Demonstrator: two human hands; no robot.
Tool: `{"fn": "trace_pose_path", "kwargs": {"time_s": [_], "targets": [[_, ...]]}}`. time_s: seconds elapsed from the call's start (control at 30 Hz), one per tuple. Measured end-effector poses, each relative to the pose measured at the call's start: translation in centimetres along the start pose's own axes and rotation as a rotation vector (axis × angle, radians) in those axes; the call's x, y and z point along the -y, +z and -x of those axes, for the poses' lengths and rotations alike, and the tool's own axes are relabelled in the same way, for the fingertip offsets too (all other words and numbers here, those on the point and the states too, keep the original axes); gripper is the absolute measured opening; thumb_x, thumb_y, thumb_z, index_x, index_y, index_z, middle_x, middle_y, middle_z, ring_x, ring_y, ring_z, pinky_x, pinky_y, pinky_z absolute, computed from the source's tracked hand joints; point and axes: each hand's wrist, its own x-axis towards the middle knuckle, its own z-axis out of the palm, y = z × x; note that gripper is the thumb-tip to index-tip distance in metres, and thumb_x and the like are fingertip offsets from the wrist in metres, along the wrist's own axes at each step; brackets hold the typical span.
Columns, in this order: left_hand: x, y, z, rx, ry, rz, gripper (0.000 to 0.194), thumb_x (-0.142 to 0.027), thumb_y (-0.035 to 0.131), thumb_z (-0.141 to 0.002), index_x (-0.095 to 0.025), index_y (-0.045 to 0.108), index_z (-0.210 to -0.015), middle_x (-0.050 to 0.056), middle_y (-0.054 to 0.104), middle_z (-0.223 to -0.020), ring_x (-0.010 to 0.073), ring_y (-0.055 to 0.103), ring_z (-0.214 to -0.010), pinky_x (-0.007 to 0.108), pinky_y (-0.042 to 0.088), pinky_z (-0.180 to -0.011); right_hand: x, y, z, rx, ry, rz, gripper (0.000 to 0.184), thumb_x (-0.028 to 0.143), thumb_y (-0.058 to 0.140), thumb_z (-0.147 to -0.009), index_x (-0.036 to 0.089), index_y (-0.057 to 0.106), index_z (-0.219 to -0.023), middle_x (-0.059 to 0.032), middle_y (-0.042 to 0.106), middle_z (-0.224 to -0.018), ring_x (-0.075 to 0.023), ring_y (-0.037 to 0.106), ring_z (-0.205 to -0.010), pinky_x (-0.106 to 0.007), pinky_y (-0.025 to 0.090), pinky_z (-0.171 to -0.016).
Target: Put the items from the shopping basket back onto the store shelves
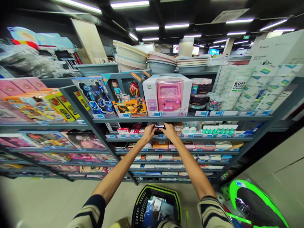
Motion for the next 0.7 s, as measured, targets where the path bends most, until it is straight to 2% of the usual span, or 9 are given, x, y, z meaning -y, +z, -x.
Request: {"fn": "trace_pose_path", "kwargs": {"time_s": [0.1, 0.27, 0.37, 0.53, 0.6, 0.63, 0.7], "targets": [[0.8, 0.6, -1.2, 0.059, -0.047, -0.105, 0.031, -0.024, 0.073, -0.103, -0.014, 0.077, -0.131, 0.023, 0.081, -0.127, 0.0335, 0.076, -0.126, 0.042, 0.057, -0.111, -0.2, 0.6, -0.8, 0.076, 0.044, 0.11, 0.05, 0.047, 0.071, -0.107, 0.014, 0.073, -0.145, -0.0237, 0.08, -0.128, -0.0362, 0.076, -0.124, -0.043, 0.056, -0.109], [1.3, 1.0, -1.2, 0.112, -0.11, -0.2, 0.036, -0.028, 0.073, -0.103, -0.012, 0.072, -0.136, 0.023, 0.08, -0.123, 0.0319, 0.076, -0.124, 0.038, 0.056, -0.107, -0.7, 1.3, -0.4, 0.132, 0.022, 0.212, 0.049, 0.044, 0.068, -0.109, 0.021, 0.068, -0.152, -0.0187, 0.078, -0.136, -0.0316, 0.074, -0.13, -0.038, 0.052, -0.114], [1.1, 1.3, -1.4, 0.132, -0.121, -0.208, 0.033, -0.025, 0.069, -0.105, -0.011, 0.07, -0.135, 0.025, 0.08, -0.123, 0.0327, 0.075, -0.125, 0.038, 0.056, -0.106, -0.8, 1.6, -0.4, 0.12, 0.016, 0.24, 0.047, 0.044, 0.066, -0.11, 0.018, 0.07, -0.15, -0.0203, 0.078, -0.133, -0.0334, 0.074, -0.128, -0.041, 0.053, -0.113], [-0.7, 0.9, -2.3, 0.08, -0.11, -0.178, 0.027, -0.015, 0.071, -0.099, -0.007, 0.073, -0.125, 0.027, 0.08, -0.109, 0.039, 0.077, -0.113, 0.048, 0.058, -0.104, -0.4, 1.7, -0.5, 0.029, -0.018, 0.216, 0.045, 0.038, 0.071, -0.106, 0.014, 0.073, -0.144, -0.0228, 0.08, -0.122, -0.0377, 0.075, -0.12, -0.047, 0.055, -0.109], [-1.5, 0.3, -1.1, 0.003, -0.075, -0.135, 0.035, -0.019, 0.072, -0.099, -0.008, 0.07, -0.131, 0.027, 0.077, -0.122, 0.0381, 0.073, -0.124, 0.049, 0.055, -0.112, -0.3, 1.7, 0.5, -0.054, -0.047, 0.18, 0.045, 0.036, 0.067, -0.108, 0.013, 0.071, -0.146, -0.0234, 0.078, -0.126, -0.0376, 0.072, -0.122, -0.05, 0.054, -0.111], [-1.7, 0.0, 0.3, -0.04, -0.055, -0.106, 0.038, -0.024, 0.07, -0.102, -0.01, 0.067, -0.137, 0.026, 0.074, -0.132, 0.0356, 0.069, -0.131, 0.048, 0.052, -0.117, -0.3, 1.7, 1.3, -0.104, -0.062, 0.157, 0.045, 0.035, 0.063, -0.11, 0.013, 0.069, -0.149, -0.0233, 0.075, -0.133, -0.0367, 0.07, -0.128, -0.05, 0.053, -0.114], [-1.2, 0.0, 4.9, -0.113, -0.049, -0.031, 0.039, -0.036, 0.057, -0.11, -0.018, 0.063, -0.143, 0.019, 0.071, -0.142, 0.028, 0.065, -0.136, 0.042, 0.051, -0.12, -0.7, 2.0, 3.5, -0.227, -0.076, 0.095, 0.043, 0.031, 0.053, -0.114, 0.014, 0.066, -0.151, -0.0214, 0.069, -0.146, -0.0331, 0.063, -0.138, -0.049, 0.049, -0.12]]}}
